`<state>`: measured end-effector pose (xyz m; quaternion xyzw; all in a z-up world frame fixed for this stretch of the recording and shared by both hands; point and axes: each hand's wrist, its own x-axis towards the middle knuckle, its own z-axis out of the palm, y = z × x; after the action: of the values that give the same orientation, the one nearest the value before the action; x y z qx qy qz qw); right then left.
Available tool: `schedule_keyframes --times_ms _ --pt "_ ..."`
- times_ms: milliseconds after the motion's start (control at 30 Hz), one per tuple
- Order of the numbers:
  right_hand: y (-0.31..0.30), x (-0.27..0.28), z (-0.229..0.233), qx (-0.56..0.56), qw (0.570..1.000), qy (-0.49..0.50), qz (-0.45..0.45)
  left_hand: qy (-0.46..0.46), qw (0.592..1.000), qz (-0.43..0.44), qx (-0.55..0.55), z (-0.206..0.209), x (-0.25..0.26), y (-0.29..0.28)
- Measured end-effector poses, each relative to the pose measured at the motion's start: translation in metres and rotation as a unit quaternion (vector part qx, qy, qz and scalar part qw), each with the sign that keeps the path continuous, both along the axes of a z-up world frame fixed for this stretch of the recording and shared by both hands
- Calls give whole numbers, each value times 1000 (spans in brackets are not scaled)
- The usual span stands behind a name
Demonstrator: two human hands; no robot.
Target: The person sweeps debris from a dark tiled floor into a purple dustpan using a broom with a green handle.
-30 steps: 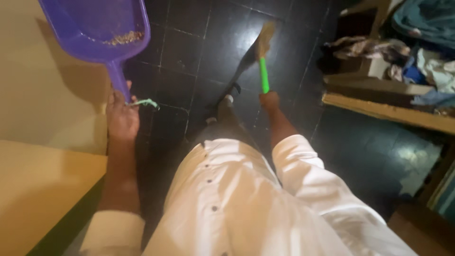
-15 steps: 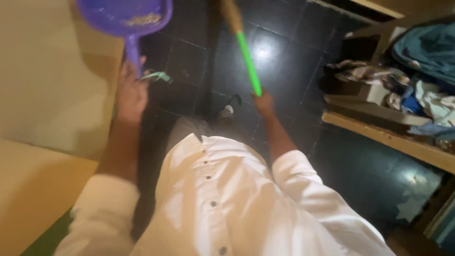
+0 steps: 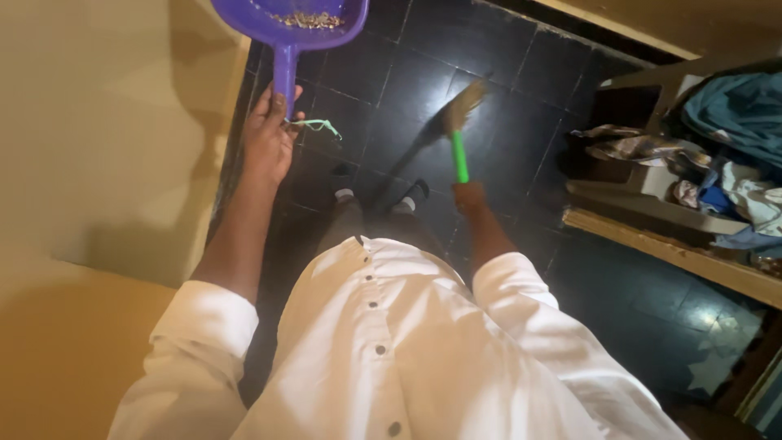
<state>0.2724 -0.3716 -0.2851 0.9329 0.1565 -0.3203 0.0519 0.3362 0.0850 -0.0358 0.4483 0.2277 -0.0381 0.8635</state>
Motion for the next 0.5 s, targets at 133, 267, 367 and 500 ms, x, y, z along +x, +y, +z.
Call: schedule_keyframes --times_ms 133,267,367,500 --pt "77 22 -4 104 993 -6 52 -8 1000 4 -1 1 -11 37" --pt "118 41 -5 288 834 120 -455 -2 999 45 -3 -9 -12 78" --pt "123 41 1 350 806 78 -471 -2 997 76 -17 -9 -12 109" --pt "151 43 -7 311 834 24 -454 -10 995 99 -9 -6 -20 141"
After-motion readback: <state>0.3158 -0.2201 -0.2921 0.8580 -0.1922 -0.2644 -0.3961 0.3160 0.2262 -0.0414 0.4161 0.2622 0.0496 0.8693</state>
